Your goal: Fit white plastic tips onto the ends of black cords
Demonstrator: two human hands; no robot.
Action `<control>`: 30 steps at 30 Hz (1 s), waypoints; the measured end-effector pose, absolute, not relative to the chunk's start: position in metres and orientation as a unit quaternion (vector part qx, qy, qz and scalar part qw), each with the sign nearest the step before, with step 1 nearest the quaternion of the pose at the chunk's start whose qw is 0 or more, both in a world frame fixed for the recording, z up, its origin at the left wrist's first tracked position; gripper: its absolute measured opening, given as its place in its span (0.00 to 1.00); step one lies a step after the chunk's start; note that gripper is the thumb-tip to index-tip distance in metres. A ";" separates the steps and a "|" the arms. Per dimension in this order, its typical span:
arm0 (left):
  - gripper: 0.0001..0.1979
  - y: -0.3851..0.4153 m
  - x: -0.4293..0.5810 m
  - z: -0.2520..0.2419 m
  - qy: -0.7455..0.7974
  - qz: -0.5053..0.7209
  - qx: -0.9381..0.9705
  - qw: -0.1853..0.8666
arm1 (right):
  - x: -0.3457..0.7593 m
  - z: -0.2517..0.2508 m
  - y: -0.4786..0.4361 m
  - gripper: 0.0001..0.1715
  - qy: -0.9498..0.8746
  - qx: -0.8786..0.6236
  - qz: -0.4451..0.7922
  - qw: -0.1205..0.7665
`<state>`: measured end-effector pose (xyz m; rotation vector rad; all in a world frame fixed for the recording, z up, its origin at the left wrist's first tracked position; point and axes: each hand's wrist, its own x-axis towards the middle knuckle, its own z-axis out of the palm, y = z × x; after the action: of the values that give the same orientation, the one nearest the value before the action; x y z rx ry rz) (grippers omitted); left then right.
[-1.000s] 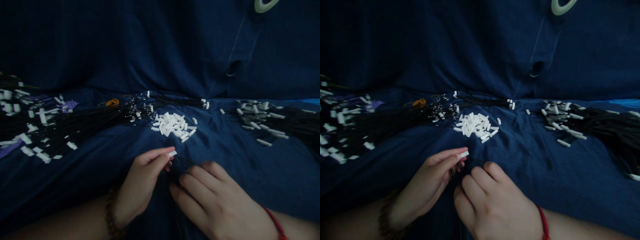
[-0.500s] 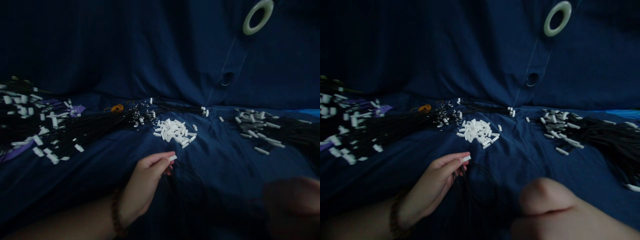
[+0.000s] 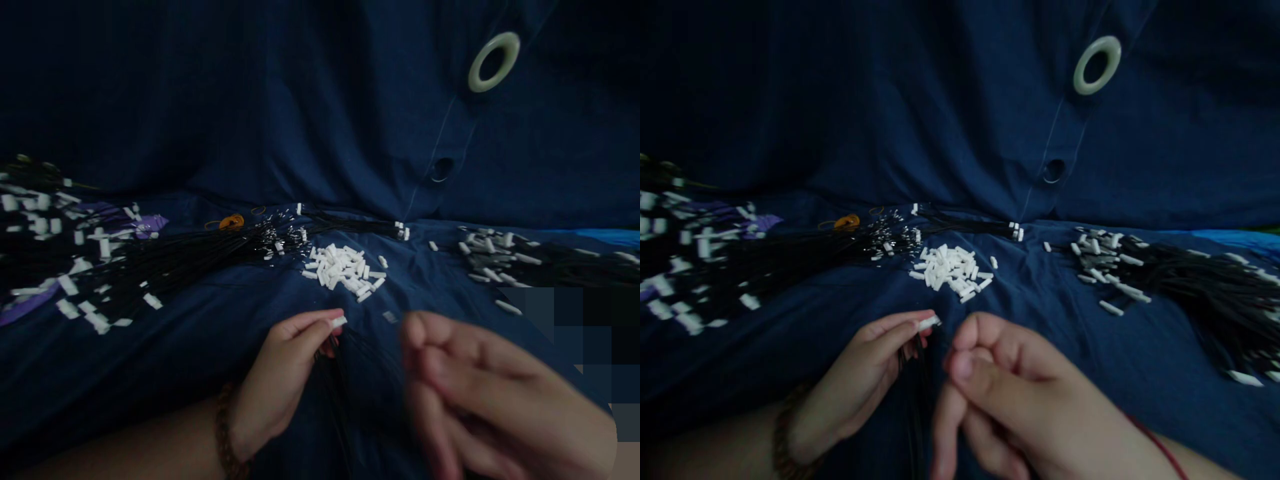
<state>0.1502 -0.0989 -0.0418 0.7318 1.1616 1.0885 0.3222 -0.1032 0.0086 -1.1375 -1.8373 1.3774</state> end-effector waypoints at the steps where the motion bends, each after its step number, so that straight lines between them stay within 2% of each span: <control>1: 0.13 -0.099 0.150 -0.042 0.512 0.477 0.317 0.641 | 0.316 0.001 -0.104 0.15 -0.655 -0.409 0.585 0.249; 3: 0.12 -0.099 0.150 -0.042 0.513 0.476 0.308 0.645 | 0.305 -0.016 -0.103 0.14 -0.630 -0.418 0.607 0.244; 8: 0.11 -0.100 0.149 -0.044 0.508 0.472 0.309 0.650 | 0.300 -0.042 -0.097 0.14 -0.647 -0.452 0.549 0.275; 30: 0.10 -0.098 0.150 -0.045 0.520 0.460 0.299 0.655 | 0.303 -0.044 -0.098 0.16 -0.642 -0.485 0.540 0.249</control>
<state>0.1503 -0.0977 -0.0445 0.6780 1.1800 1.0421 0.3035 -0.0976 -0.0435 -1.3205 -1.7483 1.4707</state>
